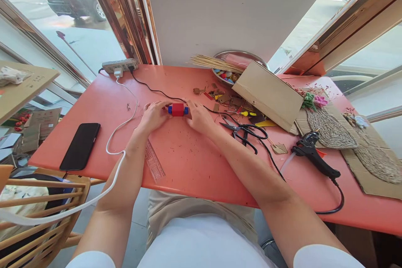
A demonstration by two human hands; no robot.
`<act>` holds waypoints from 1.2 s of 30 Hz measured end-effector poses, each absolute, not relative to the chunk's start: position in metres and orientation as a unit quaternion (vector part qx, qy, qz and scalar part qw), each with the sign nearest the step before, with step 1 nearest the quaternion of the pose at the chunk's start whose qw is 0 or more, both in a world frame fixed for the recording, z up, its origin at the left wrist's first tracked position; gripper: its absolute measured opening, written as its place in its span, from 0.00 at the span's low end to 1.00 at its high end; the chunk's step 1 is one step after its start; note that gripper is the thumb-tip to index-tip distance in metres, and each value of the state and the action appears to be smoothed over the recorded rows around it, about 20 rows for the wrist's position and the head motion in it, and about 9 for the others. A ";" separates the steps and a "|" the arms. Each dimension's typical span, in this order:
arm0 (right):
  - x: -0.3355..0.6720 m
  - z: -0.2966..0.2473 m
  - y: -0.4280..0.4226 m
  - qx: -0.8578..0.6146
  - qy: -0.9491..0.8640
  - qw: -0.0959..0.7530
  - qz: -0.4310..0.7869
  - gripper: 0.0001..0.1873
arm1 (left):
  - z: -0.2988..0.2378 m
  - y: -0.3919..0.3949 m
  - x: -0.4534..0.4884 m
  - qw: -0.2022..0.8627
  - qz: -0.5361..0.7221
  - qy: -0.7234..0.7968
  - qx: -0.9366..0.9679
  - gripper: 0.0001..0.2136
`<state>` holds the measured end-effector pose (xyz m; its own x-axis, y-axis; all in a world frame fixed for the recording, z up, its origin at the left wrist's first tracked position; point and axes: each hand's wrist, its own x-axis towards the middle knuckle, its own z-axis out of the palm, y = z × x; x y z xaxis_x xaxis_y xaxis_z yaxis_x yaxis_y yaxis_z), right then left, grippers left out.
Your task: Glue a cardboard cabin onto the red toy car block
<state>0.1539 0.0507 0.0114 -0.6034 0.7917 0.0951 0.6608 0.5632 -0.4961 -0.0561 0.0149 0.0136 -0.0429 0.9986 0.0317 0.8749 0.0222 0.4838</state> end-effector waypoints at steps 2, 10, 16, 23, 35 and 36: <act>0.154 0.016 0.049 -0.420 -0.870 0.147 0.211 0.40 | 0.015 0.014 -0.056 0.163 0.185 0.697 0.674 0.24; 0.185 0.030 0.005 -0.379 -0.893 0.117 0.211 0.42 | 0.015 0.015 -0.040 0.175 0.194 0.681 0.684 0.27; 0.226 0.026 -0.054 -0.327 -0.886 0.149 0.293 0.43 | 0.012 0.020 -0.040 0.158 0.195 0.679 0.690 0.18; 0.232 0.011 -0.113 -0.368 -0.841 0.209 0.337 0.37 | 0.008 0.024 -0.048 0.152 0.221 0.682 0.680 0.19; 0.298 0.015 -0.102 -0.419 -0.844 0.315 0.109 0.20 | 0.043 -0.006 -0.033 0.199 0.560 0.539 0.597 0.05; 0.310 0.022 -0.089 -0.442 -0.840 0.301 0.091 0.20 | 0.048 -0.010 -0.027 0.207 0.559 0.532 0.601 0.05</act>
<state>0.3104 -0.0892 0.0218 -0.4286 0.7968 0.4259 0.6874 0.5935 -0.4185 -0.0268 -0.0102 0.0484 -0.1911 0.8714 0.4519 0.4072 -0.3486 0.8442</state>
